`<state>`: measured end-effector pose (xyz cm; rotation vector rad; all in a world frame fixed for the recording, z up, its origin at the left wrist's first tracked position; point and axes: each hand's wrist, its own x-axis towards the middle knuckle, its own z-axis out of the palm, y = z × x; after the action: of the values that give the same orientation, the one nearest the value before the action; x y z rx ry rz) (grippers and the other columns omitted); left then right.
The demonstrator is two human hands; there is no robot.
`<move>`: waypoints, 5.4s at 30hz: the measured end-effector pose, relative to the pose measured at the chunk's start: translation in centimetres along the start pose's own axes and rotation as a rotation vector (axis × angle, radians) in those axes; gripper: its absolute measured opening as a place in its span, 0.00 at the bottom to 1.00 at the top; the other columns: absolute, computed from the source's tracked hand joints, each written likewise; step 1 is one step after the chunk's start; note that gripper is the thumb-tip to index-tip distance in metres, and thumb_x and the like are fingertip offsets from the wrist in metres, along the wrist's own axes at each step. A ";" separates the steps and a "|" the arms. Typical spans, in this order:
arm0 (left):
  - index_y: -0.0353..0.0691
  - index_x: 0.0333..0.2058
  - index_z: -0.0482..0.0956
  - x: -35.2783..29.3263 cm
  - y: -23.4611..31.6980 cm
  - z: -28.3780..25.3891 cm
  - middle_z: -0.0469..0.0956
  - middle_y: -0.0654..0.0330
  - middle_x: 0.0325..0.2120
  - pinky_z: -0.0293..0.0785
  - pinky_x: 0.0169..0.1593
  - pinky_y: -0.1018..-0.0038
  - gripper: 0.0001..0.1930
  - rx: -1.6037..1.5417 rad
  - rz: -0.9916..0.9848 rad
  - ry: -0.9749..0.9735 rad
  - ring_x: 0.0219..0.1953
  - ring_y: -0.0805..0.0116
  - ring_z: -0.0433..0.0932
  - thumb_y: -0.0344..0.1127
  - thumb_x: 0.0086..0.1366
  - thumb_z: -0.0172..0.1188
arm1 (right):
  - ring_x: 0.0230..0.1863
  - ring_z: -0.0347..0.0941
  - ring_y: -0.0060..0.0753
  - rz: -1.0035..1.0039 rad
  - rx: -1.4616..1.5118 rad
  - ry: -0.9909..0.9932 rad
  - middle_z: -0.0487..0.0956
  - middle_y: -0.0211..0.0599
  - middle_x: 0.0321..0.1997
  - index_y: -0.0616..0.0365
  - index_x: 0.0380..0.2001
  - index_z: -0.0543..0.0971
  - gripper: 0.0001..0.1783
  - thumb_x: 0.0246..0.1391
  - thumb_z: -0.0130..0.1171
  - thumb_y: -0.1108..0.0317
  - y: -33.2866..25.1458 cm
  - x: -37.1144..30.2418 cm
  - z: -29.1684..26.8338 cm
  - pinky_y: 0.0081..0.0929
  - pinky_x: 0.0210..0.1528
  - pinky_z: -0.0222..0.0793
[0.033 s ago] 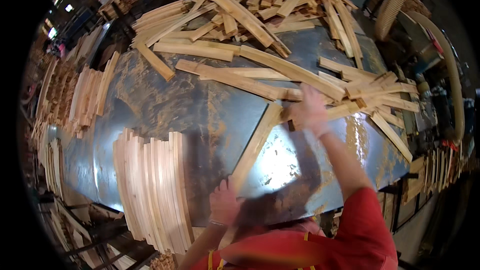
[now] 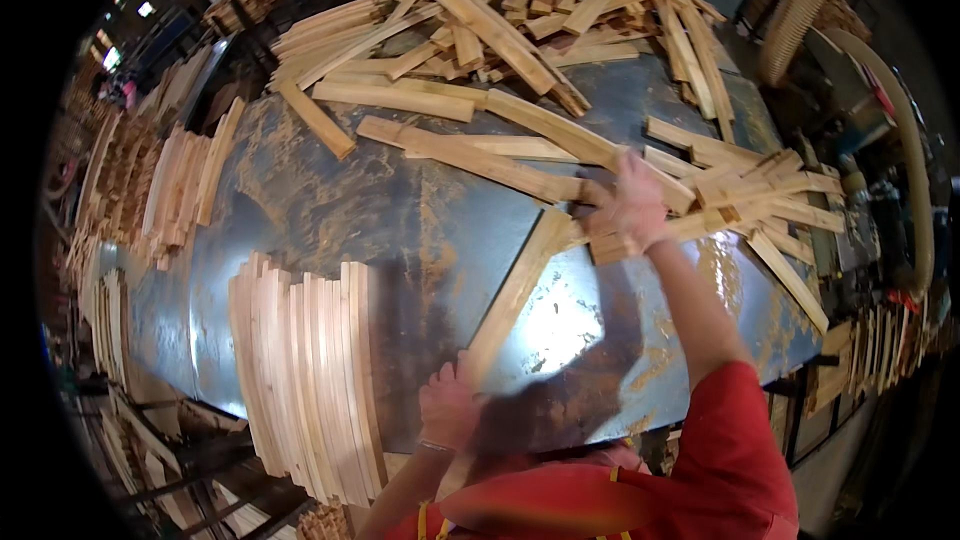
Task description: The person picks up stacks of light-colored wooden planks from a metal table and moves them to a nearby pile. They handle the planks by hand, lifting them in groups and placing them onto an accumulating stack on the floor.
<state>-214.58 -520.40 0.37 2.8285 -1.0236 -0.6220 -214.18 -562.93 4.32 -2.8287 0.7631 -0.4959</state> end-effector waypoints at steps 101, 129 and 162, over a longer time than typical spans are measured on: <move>0.43 0.43 0.81 -27.2 -13.8 14.4 0.80 0.64 0.40 0.75 0.49 0.68 0.13 -2.341 -0.749 0.466 0.44 0.69 0.79 0.47 0.76 0.59 | 0.63 0.75 0.37 0.550 1.292 -0.674 0.76 0.44 0.66 0.62 0.73 0.65 0.35 0.62 0.57 0.81 -24.3 -21.1 10.4 0.34 0.68 0.69; 0.38 0.61 0.75 -21.4 -20.8 0.6 0.74 0.50 0.60 0.63 0.67 0.50 0.33 0.117 -0.464 0.518 0.64 0.46 0.70 0.48 0.61 0.70 | 0.48 0.73 0.24 0.700 1.086 -0.583 0.79 0.32 0.54 0.63 0.69 0.70 0.34 0.66 0.67 0.57 -14.5 -22.2 5.7 0.23 0.51 0.73; 0.34 0.69 0.66 -3.3 5.1 -0.1 0.64 0.44 0.69 0.54 0.74 0.46 0.48 -0.158 -0.043 0.178 0.72 0.41 0.61 0.54 0.56 0.72 | 0.47 0.81 0.57 0.195 0.476 -0.688 0.83 0.56 0.47 0.63 0.59 0.73 0.37 0.52 0.69 0.51 1.9 -11.9 -8.1 0.49 0.57 0.76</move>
<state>-219.88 -522.29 2.58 2.7153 -0.8471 -0.4242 -227.70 -559.06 8.18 -2.2140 0.6469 0.2896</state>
